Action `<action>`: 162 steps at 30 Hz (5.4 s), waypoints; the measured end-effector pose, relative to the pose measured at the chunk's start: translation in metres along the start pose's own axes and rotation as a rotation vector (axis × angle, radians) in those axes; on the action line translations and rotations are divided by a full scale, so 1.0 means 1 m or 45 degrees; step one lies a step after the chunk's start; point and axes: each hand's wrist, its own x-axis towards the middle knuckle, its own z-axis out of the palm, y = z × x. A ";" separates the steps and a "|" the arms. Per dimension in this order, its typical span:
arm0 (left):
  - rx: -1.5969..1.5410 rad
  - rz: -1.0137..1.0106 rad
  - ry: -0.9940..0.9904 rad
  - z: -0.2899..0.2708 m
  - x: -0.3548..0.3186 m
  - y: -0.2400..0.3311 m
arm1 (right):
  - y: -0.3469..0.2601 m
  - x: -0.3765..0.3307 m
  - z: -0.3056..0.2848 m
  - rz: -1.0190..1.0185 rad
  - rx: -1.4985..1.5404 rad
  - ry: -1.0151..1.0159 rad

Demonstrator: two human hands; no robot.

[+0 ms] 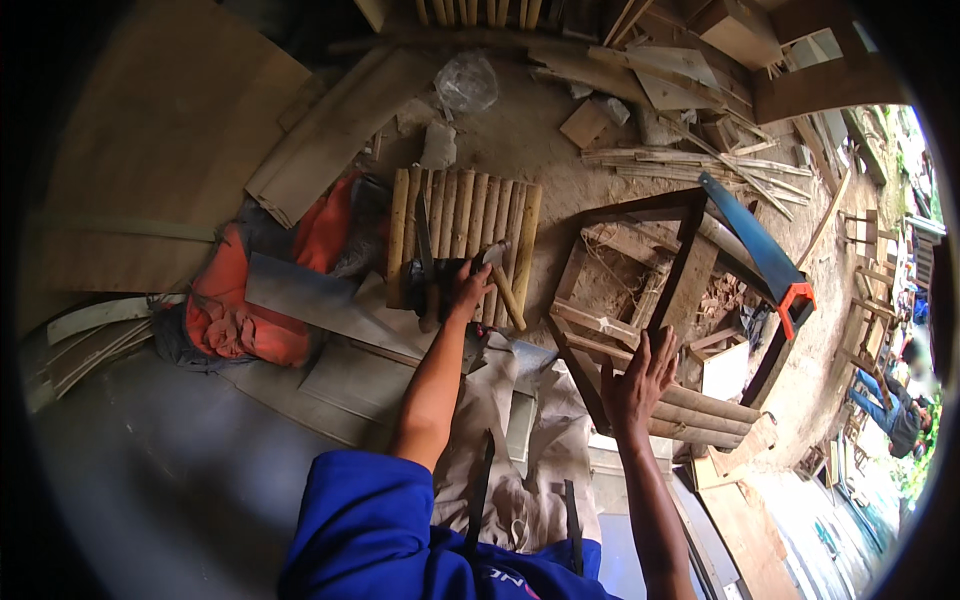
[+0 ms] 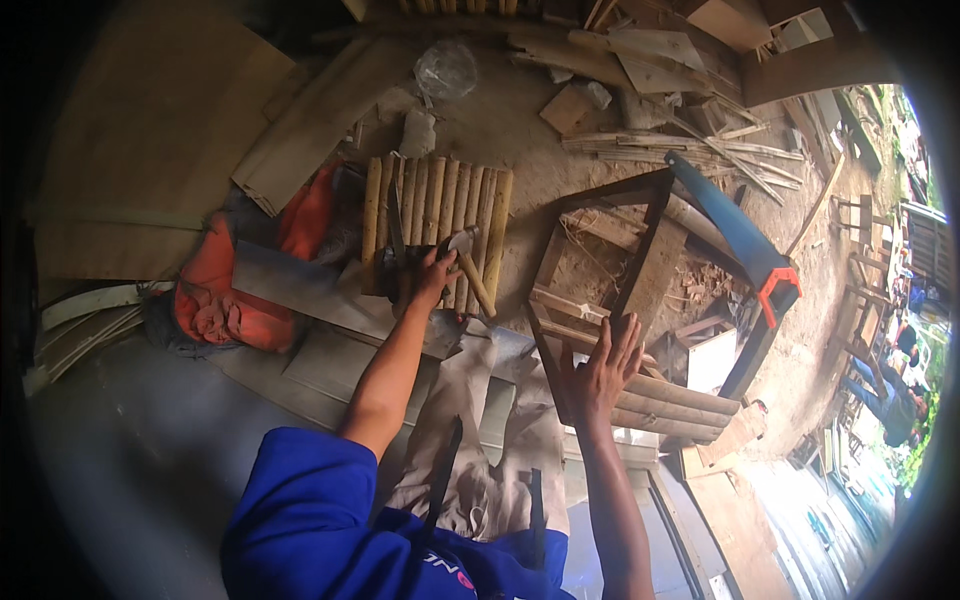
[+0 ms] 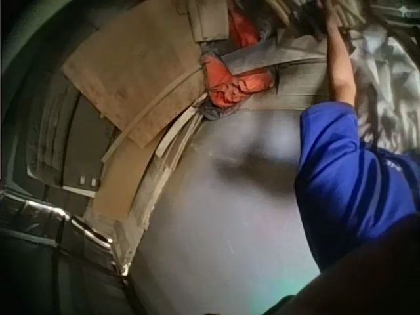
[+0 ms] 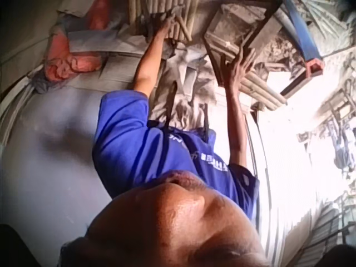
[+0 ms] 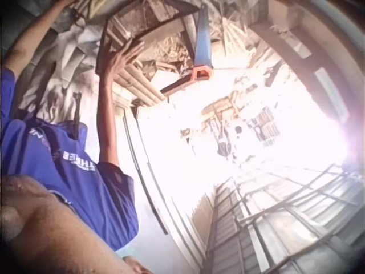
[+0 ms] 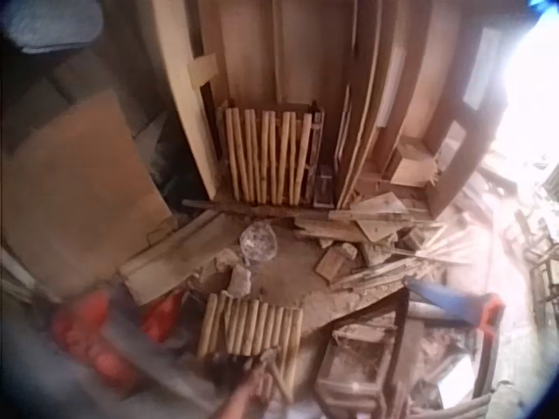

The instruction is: The person assembles a bamboo frame by aligning cylindrical bamboo pieces and securing them with a hammer and nails. They then use a hand saw to cut a wooden plank and integrate it into the structure.

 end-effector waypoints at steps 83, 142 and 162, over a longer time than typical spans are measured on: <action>1.483 1.465 -0.263 0.312 -0.330 -0.011 | 0.253 -0.175 -0.119 0.411 1.112 0.740; 0.114 0.024 0.159 0.862 0.166 -0.272 | 0.774 0.456 0.087 0.203 0.970 -0.631; 1.096 -0.326 0.143 0.778 0.402 -0.440 | 0.915 0.724 0.473 -0.835 -0.775 -0.614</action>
